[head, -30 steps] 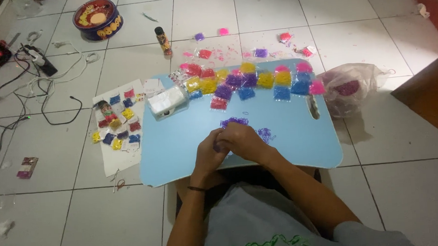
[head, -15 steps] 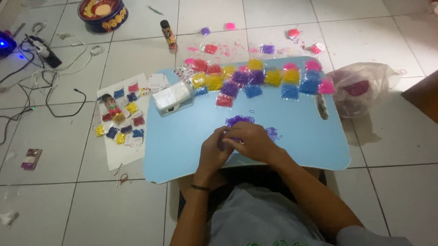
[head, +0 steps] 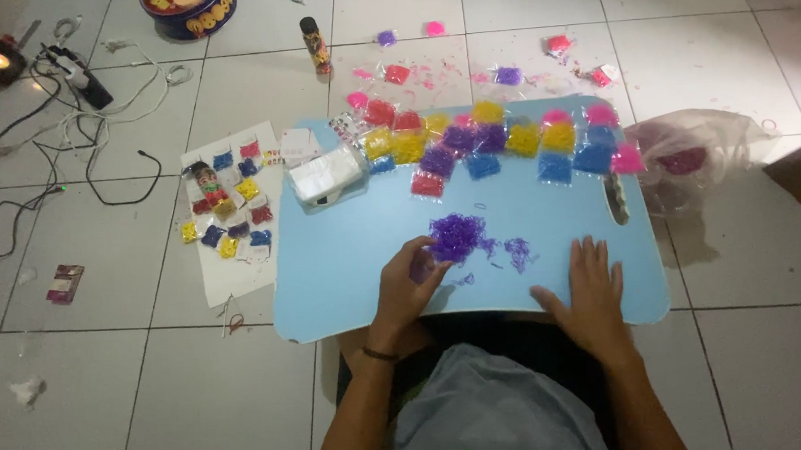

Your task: Sorting and untangling small purple rubber bands on a small table while sitting on the floor.

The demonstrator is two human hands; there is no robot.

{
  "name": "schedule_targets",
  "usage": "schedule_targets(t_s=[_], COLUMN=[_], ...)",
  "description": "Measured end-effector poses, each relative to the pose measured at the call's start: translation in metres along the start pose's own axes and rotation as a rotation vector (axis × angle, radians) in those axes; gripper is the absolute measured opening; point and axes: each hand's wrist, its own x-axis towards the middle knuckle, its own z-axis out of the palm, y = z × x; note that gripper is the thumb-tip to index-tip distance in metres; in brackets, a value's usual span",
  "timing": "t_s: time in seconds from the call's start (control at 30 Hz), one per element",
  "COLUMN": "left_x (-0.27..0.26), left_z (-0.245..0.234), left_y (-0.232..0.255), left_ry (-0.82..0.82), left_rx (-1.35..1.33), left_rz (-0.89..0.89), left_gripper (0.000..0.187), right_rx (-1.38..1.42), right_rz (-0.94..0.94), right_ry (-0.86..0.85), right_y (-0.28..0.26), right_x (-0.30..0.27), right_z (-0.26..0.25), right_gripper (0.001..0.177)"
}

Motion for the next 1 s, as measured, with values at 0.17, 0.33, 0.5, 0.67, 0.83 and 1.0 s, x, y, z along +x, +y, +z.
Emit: schedule_targets(t_s=[0.17,0.33,0.5,0.67,0.83,1.0], left_x=[0.001,0.005,0.017,0.020,0.001,-0.032], left_z=[0.002,0.001,-0.007,-0.008,0.003,0.025], left_y=[-0.009,-0.011,0.012,0.001,-0.040,-0.102], left_ry=[0.008,-0.025,-0.166,-0.189,-0.236,-0.317], left_rx=[-0.016,0.069,0.111,0.063,0.004,0.058], left_rz=[-0.040,0.045,-0.029,-0.026,-0.115,-0.403], left_gripper=[0.036,0.035,0.033,0.033,0.033,0.033], right_rx=[-0.215,-0.218,-0.360,-0.372,-0.444,-0.438], right_rz=[0.029,-0.004,-0.224,-0.218,-0.168,-0.185], right_ry=[0.009,-0.024,0.042,0.050,0.004,0.127], right_y=[0.008,-0.009,-0.025,-0.030,-0.021,-0.002], right_x=[0.010,0.040,0.072,0.076,0.075,0.072], right_z=[0.032,0.038,0.053,0.052,0.063,0.083], right_gripper=[0.099,0.102,0.085,0.084,0.084,0.092])
